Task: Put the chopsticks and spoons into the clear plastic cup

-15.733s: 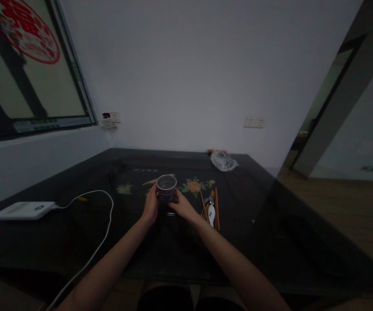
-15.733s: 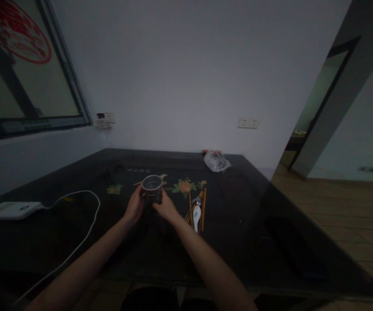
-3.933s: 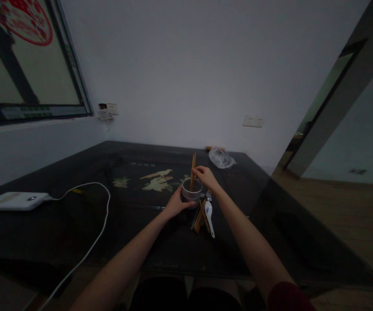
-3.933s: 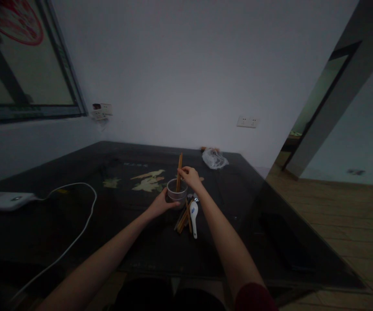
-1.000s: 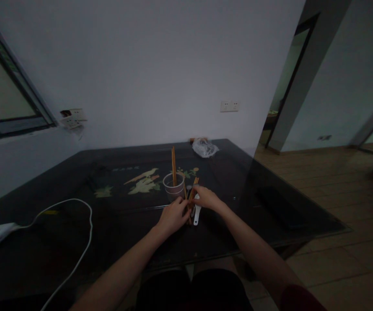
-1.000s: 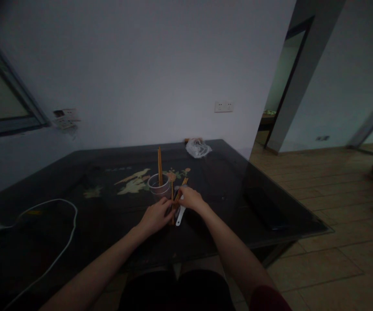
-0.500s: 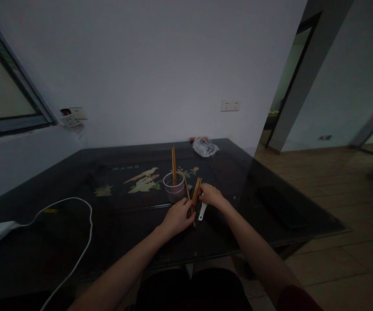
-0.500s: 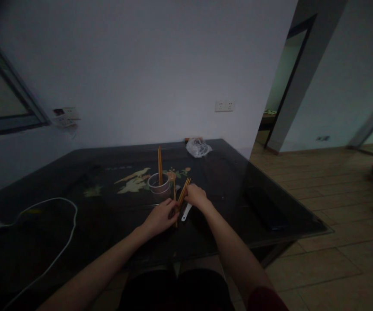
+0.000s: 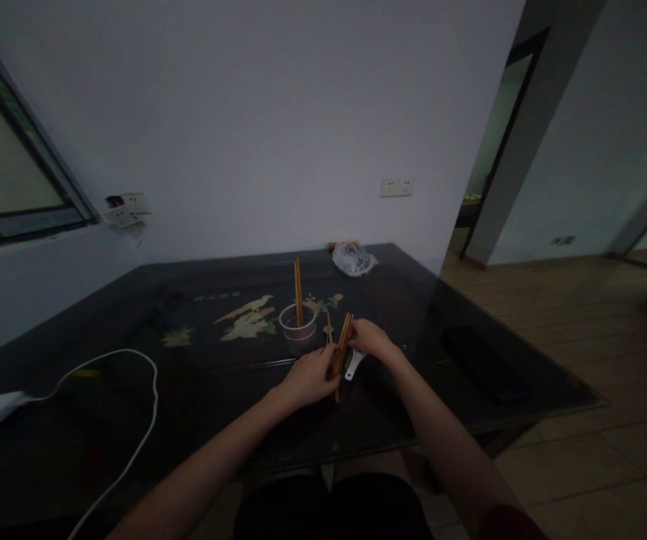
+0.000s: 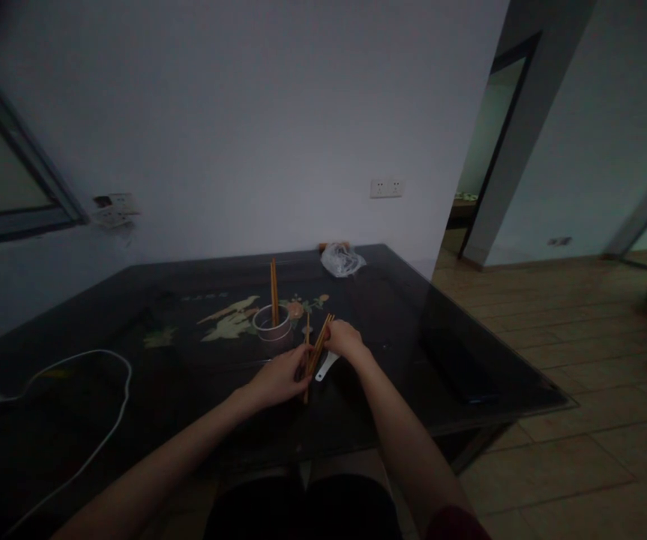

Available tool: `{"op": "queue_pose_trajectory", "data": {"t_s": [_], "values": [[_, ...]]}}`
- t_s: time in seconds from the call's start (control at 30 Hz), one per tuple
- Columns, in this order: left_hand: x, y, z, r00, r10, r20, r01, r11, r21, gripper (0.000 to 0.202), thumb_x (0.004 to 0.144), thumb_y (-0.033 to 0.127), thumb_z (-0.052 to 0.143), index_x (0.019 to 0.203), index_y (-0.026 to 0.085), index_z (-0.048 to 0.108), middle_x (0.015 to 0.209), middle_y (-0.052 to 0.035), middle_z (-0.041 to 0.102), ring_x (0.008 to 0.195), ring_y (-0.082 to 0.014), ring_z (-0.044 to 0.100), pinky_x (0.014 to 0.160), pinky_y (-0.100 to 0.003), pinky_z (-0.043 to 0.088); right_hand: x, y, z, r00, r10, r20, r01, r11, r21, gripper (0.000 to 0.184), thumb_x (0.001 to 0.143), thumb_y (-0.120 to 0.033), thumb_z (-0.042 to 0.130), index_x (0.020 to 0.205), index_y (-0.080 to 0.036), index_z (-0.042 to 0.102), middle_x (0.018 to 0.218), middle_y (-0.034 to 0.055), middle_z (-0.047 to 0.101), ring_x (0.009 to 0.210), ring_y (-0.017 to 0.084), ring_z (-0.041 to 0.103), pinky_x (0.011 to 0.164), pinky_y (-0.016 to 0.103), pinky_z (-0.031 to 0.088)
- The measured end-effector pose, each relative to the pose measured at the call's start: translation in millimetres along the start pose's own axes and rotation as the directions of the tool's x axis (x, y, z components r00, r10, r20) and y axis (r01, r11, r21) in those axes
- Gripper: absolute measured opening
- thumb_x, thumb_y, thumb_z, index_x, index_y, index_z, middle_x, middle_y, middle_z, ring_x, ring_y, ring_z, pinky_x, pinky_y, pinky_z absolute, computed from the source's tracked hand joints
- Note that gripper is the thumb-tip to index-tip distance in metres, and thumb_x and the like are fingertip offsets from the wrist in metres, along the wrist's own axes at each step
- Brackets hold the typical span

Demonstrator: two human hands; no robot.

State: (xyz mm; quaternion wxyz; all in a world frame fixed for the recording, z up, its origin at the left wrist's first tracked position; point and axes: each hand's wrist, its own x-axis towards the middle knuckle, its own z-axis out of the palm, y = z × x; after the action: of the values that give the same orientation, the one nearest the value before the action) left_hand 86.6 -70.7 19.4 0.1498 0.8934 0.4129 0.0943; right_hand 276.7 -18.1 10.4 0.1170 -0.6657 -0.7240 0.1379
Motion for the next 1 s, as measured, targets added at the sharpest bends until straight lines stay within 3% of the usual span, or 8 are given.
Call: {"op": "queue_pose_trajectory", "data": {"t_s": [0.2, 0.4, 0.57, 0.77, 1.0], "values": [[20, 11, -5.1, 0.995, -0.095, 0.044, 0.088, 0.987, 0.137, 0.049, 0.081, 0.037, 0.05, 0.126, 0.022, 0.038, 0.11, -0.0096, 0.064, 0.097, -0.0272, 0.064, 0.078, -0.035, 0.05, -1, -1, -3, 1.0, 0.02, -0.009, -0.02, 1.0, 0.012, 0.016, 0.073, -0.026, 0.062, 0.087, -0.018, 0.063, 0.096, 0.0077, 0.066, 0.088, 0.021, 0.062, 0.063, 0.024, 0.038], [42, 24, -0.9, 0.972, -0.236, 0.0, 0.227, 0.935, 0.273, 0.032, 0.084, 0.029, 0.042, 0.11, 0.012, 0.05, 0.1, -0.0166, 0.067, 0.092, -0.0313, 0.066, 0.074, -0.04, 0.051, -3, -1, -8, 1.0, 0.031, -0.005, -0.031, 0.999, 0.013, 0.017, 0.071, -0.023, 0.062, 0.087, -0.019, 0.064, 0.094, 0.0067, 0.067, 0.086, 0.02, 0.063, 0.064, 0.024, 0.04], [53, 26, 5.3, 0.955, -0.296, -0.036, 0.295, 0.918, 0.264, 0.03, 0.087, 0.023, 0.037, 0.105, 0.009, 0.056, 0.098, -0.0189, 0.067, 0.093, -0.0319, 0.066, 0.075, -0.04, 0.052, -5, -1, -10, 0.999, 0.037, -0.01, -0.037, 0.999, 0.004, 0.018, 0.07, -0.021, 0.062, 0.088, -0.019, 0.064, 0.096, 0.0077, 0.067, 0.089, 0.021, 0.064, 0.066, 0.025, 0.042], [58, 20, 10.8, 0.957, -0.287, -0.031, 0.286, 0.927, 0.241, 0.03, 0.087, 0.021, 0.037, 0.103, 0.009, 0.06, 0.099, -0.0198, 0.067, 0.095, -0.0321, 0.066, 0.077, -0.041, 0.052, -4, -1, -10, 0.999, 0.043, -0.013, -0.043, 0.999, 0.002, 0.018, 0.071, -0.024, 0.062, 0.087, -0.019, 0.064, 0.097, 0.0085, 0.066, 0.09, 0.022, 0.063, 0.066, 0.025, 0.042], [66, 22, 0.3, 0.958, -0.287, 0.027, 0.27, 0.928, 0.258, 0.032, 0.086, 0.02, 0.041, 0.108, 0.008, 0.061, 0.105, -0.0212, 0.066, 0.099, -0.0302, 0.065, 0.08, -0.037, 0.052, -7, -3, -13, 0.998, 0.062, -0.024, -0.062, 0.998, 0.002, 0.016, 0.071, -0.026, 0.063, 0.087, -0.02, 0.064, 0.099, 0.0077, 0.066, 0.091, 0.021, 0.062, 0.066, 0.025, 0.042]]}}
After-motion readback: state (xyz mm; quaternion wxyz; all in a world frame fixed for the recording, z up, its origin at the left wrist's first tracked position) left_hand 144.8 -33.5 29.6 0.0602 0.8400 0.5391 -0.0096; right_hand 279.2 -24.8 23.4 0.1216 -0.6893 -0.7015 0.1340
